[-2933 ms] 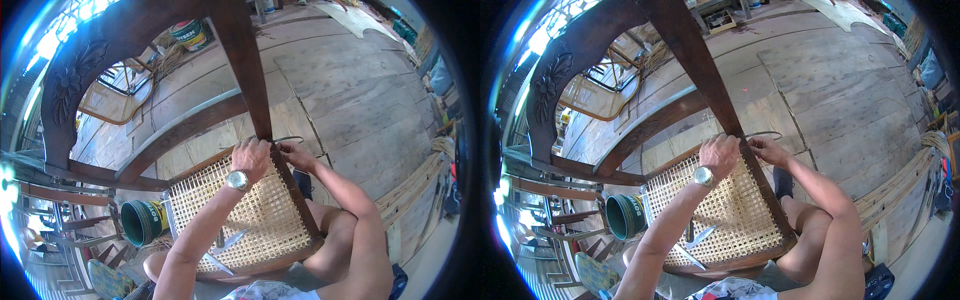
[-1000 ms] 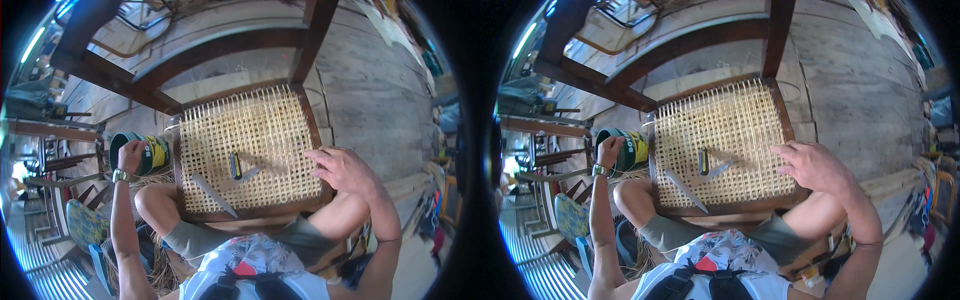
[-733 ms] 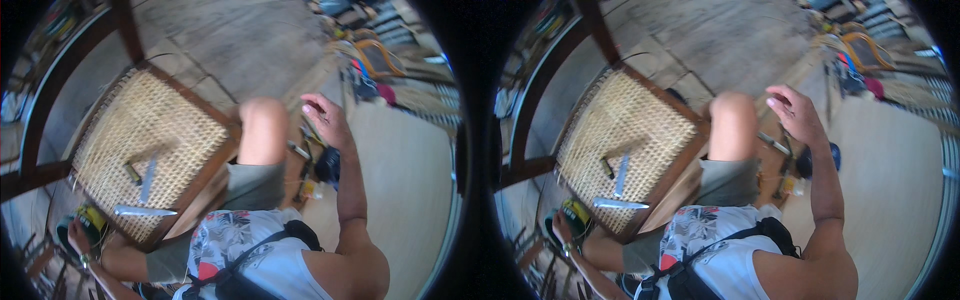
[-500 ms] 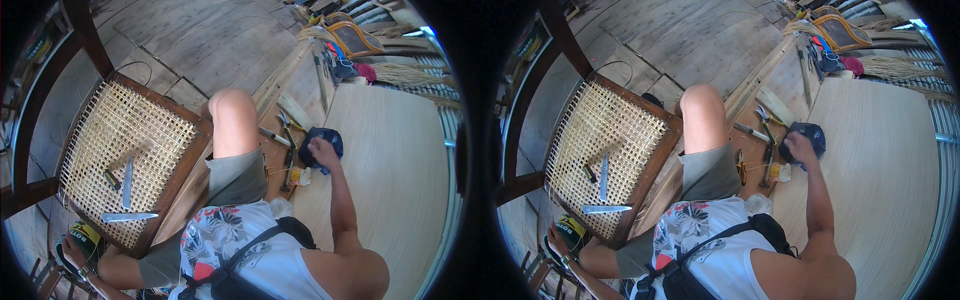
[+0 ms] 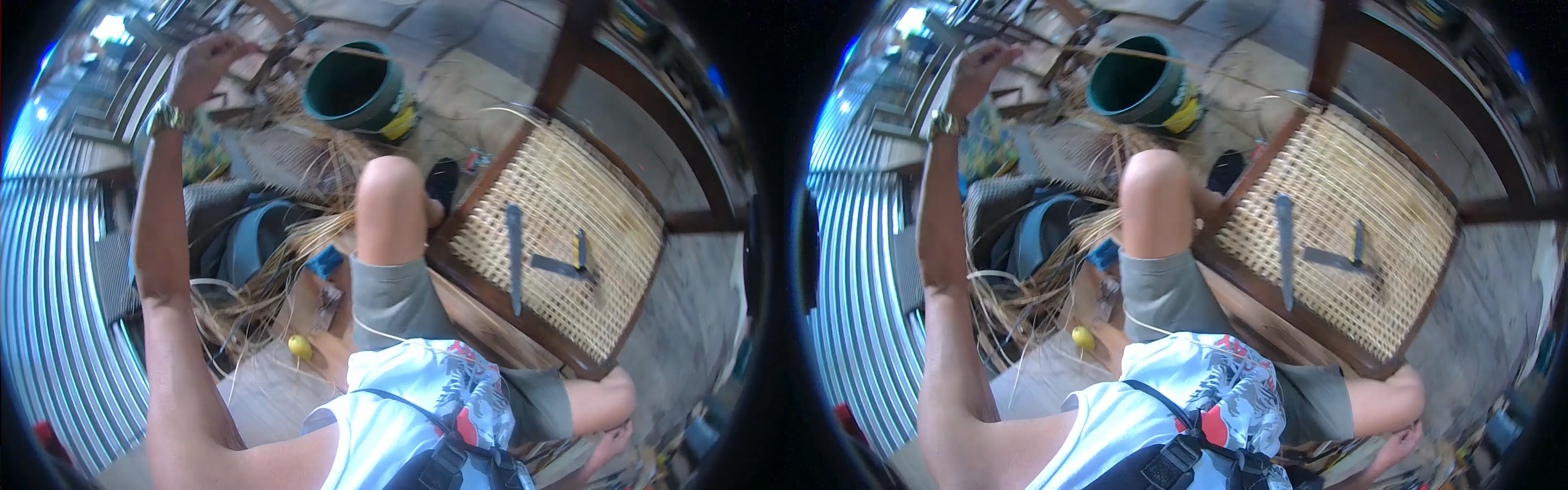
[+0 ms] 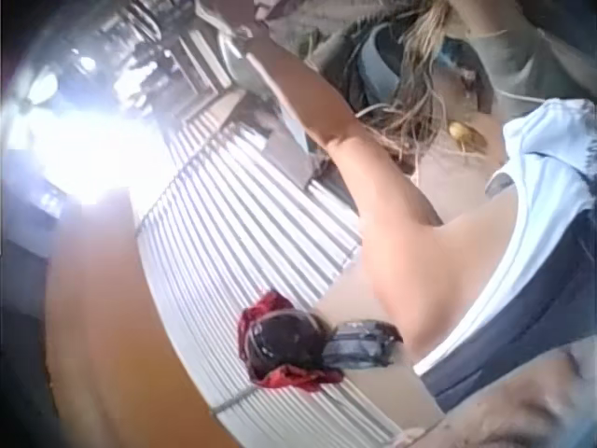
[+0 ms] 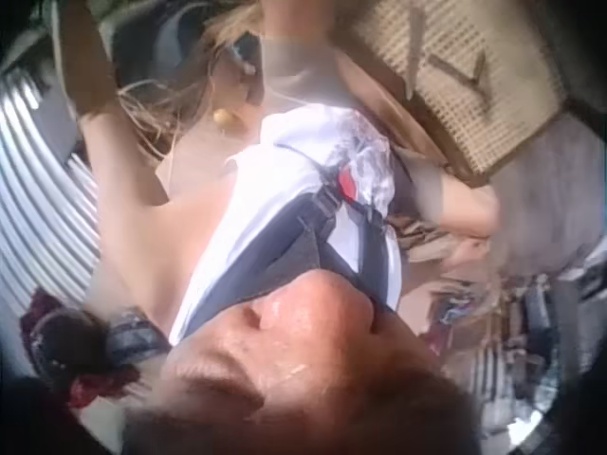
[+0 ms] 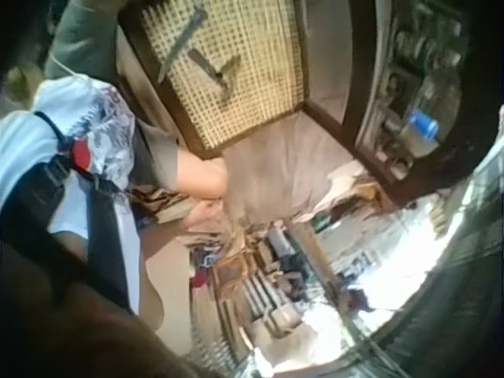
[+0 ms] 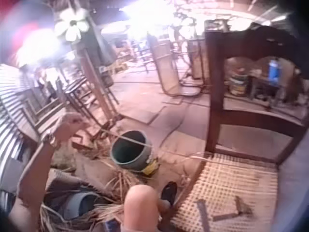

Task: Repairing a wooden chair by weaving a new cane or wicker seat.

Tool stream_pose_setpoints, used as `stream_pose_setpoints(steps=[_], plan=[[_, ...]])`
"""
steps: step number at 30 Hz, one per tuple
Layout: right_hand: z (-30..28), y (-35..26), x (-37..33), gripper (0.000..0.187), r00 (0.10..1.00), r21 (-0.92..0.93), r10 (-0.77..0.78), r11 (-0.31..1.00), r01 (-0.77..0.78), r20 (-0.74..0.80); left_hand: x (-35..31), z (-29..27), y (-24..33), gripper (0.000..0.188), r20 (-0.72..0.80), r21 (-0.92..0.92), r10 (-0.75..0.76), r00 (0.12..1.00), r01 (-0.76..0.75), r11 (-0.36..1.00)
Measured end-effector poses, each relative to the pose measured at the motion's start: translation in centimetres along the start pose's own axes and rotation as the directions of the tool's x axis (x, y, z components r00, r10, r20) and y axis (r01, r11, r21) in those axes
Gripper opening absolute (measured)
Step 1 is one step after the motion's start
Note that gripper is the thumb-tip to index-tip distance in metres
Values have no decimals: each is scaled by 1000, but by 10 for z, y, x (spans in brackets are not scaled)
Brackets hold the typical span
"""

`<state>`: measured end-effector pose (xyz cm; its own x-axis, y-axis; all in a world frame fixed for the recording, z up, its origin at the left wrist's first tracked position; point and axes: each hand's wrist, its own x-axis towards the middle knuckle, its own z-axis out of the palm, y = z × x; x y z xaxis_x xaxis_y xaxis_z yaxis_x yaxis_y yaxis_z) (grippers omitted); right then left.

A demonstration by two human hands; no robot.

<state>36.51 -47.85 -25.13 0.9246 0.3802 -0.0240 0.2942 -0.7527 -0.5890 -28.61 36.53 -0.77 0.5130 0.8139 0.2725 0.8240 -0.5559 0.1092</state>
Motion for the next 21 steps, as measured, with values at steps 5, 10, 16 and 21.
stream_pose_setpoints(steps=[5, 10, 16, 21], plan=[[0, -115, 84, 42, 998, -190, 56, 980, -50, 27, -101, -18, -4, 25, -185, 301, 123, 975, -63, 952], [17, -195, 87, 41, 972, -189, -172, 972, 140, -161, -230, 60, 121, 20, 176, -72, -23, 984, 36, 997], [66, -255, 70, 33, 979, 75, -165, 982, 174, -116, -341, 192, 126, 40, 401, -41, -277, 873, 319, 947], [89, -350, 19, 25, 944, 260, -296, 909, 326, -149, -283, 144, 87, 26, 165, -420, -547, 820, 561, 714]])
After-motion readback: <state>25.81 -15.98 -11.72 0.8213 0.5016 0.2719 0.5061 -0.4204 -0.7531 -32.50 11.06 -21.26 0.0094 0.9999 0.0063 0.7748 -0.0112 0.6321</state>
